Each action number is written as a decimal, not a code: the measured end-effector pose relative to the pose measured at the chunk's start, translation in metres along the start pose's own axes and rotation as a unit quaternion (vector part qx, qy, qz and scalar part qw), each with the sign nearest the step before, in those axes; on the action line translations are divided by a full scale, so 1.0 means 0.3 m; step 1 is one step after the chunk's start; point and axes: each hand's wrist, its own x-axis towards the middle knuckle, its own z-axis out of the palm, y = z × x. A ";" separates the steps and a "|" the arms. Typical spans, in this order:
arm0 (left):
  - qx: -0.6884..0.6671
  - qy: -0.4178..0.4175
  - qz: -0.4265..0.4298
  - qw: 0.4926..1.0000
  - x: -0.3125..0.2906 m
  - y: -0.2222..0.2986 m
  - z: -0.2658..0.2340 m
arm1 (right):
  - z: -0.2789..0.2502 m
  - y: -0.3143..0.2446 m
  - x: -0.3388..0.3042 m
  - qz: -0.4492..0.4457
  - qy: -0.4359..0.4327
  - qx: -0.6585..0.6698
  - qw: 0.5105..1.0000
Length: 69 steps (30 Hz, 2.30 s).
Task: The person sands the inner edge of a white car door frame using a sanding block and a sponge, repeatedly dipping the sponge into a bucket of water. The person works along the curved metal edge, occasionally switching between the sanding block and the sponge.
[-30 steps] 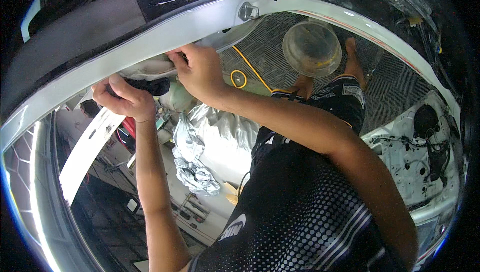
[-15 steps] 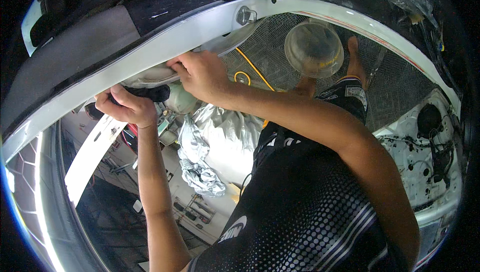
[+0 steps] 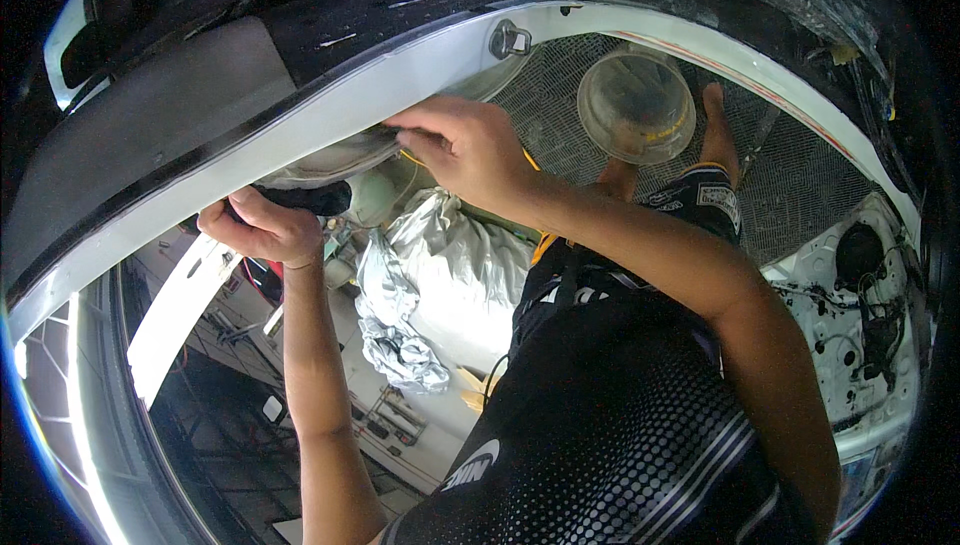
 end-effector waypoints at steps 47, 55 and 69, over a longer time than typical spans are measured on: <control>-0.040 -0.019 -0.019 0.999 0.012 0.014 0.014 | 0.165 0.021 0.028 -0.021 0.094 0.081 0.992; -0.016 -0.007 -0.007 1.000 0.016 0.033 0.028 | 0.290 -0.106 0.084 0.055 0.155 0.302 0.939; -0.006 -0.009 -0.027 1.000 0.013 0.023 0.015 | 0.279 -0.061 0.104 0.000 0.121 0.270 0.955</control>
